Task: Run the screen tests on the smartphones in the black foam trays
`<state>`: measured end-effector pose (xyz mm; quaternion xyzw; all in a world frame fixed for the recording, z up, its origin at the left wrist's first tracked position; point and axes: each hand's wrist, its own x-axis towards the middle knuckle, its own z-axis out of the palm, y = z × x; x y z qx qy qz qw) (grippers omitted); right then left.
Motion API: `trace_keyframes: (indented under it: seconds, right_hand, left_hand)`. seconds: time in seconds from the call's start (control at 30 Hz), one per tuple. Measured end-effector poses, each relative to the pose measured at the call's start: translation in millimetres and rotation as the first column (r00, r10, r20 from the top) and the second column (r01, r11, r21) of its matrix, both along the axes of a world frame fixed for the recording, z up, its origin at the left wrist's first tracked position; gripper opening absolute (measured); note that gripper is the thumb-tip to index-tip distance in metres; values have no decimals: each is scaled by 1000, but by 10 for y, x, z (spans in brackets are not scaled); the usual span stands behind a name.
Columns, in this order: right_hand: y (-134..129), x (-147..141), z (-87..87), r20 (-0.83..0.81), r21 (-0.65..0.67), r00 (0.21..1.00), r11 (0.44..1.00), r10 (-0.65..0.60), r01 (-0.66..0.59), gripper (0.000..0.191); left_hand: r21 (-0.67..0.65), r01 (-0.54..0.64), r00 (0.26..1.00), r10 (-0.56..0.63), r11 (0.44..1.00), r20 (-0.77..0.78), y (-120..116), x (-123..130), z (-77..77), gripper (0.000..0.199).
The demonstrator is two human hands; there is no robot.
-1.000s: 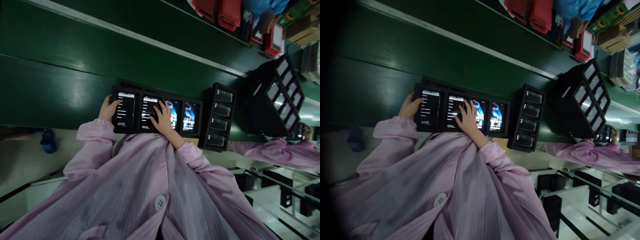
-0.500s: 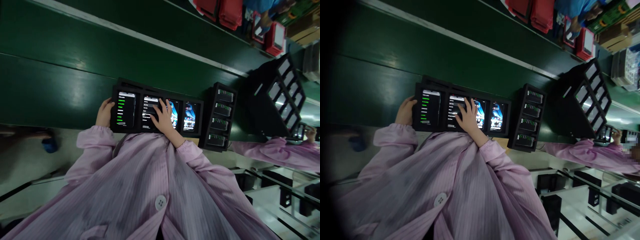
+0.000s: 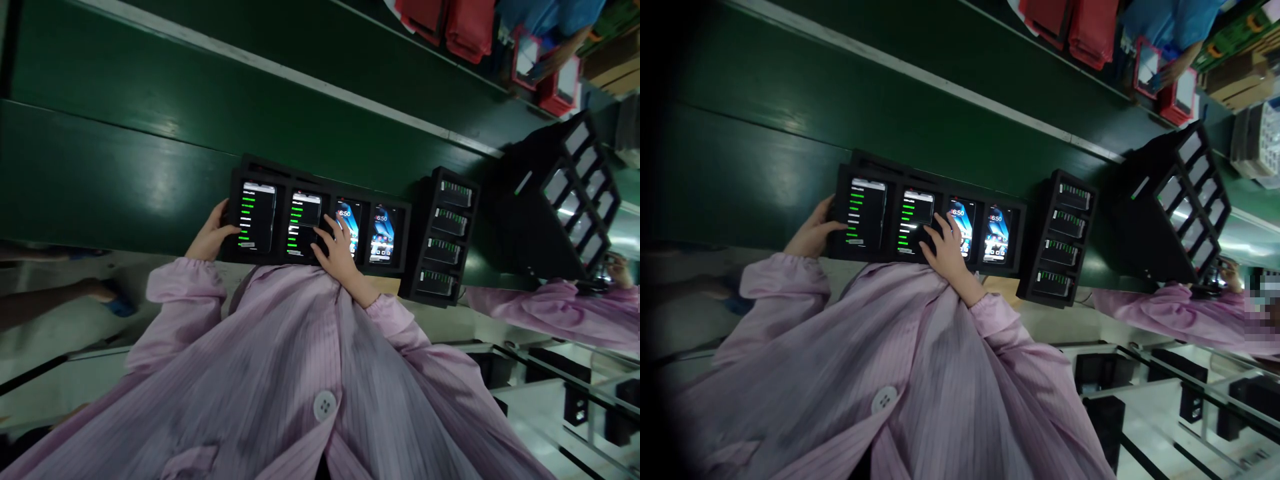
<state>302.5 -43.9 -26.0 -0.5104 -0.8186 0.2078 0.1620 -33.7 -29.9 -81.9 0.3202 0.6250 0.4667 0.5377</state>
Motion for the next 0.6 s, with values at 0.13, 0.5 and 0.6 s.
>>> trace_keyframes:
  seconds: [0.13,0.5,0.6]
  right_hand:
    - [2,-21,4,-27,-14,999,1000,24,-24,38]
    - [39,-49,66,-89,-22,991,994,104,-106,28]
    - [35,-50,61,-90,-27,991,994,103,-106,29]
  left_hand:
    - [9,54,998,-54,999,-19,-68,-66,-65,87]
    - [-1,66,998,-66,998,0,-70,-69,-35,93]
    - [12,100,995,-100,995,3,-86,-103,-63,93]
